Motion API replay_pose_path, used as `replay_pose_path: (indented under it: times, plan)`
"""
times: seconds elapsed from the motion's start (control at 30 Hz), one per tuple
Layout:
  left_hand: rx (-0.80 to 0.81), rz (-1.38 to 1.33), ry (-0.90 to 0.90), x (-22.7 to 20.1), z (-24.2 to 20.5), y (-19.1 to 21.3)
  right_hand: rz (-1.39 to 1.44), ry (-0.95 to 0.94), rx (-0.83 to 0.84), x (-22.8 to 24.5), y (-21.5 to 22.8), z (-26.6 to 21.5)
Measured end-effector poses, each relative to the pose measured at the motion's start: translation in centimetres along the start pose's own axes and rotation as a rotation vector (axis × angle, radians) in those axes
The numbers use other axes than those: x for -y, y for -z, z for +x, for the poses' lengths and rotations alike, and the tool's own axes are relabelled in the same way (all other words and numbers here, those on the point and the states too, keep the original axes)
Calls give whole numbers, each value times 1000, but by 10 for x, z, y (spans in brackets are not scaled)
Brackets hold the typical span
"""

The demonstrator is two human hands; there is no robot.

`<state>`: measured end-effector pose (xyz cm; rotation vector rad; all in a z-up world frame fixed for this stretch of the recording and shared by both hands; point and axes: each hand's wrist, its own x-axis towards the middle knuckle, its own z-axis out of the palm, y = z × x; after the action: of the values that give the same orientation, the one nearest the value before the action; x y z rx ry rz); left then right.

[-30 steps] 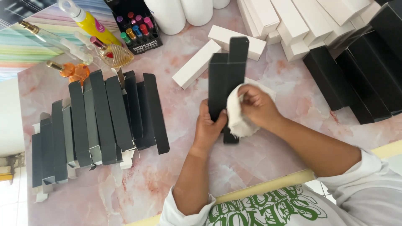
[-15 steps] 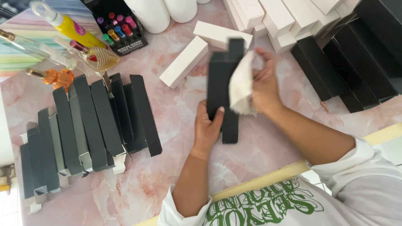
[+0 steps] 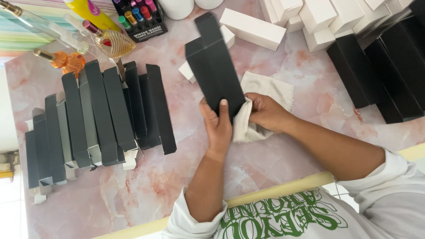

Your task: Wiping down black perfume boxes with a white cloth to clean and inspect them.

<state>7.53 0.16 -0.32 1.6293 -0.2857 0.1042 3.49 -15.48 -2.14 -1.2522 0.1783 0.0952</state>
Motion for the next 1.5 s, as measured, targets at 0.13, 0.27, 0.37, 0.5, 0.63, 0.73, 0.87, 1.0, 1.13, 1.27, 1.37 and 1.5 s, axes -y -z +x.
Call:
replay_pose_path:
  times: [0.13, 0.27, 0.37, 0.5, 0.63, 0.73, 0.87, 1.0, 1.13, 1.27, 1.37, 1.5]
  plan:
    - [243, -355, 93, 41, -1, 10, 71, 34, -10, 14, 3, -6]
    - [495, -1034, 254, 17, 6, 9, 57, -131, 66, 33, -7, -23]
    - [604, -1050, 249, -5, 1, 12, 36, -125, 203, 65, -28, -33]
    - [300, -968, 54, 14, 6, 12, 12, -34, 173, 10, 15, -14]
    - [89, -995, 194, 7, 14, 22, 59, -84, -4, 63, -6, -20]
    - [-120, -808, 114, 15, 22, 32, 47, -60, -2, 57, -6, -16]
    - [-171, -543, 56, 7, 18, 31, 27, -5, -15, 41, -2, -12]
    - [-119, -109, -33, 9, 3, 10, 12, 47, -28, 25, 4, -8]
    - [-47, -138, -46, 35, -3, 10, 7, 76, -39, 19, 9, -7]
    - [-76, -145, -10, -12, 7, 16, 34, 151, -128, 16, 25, -4]
    - [-59, -130, -12, -17, 8, 22, 123, 170, -170, 12, 25, -4]
    - [23, -57, 2, -14, 8, 19, 100, 88, -191, 18, 23, -4]
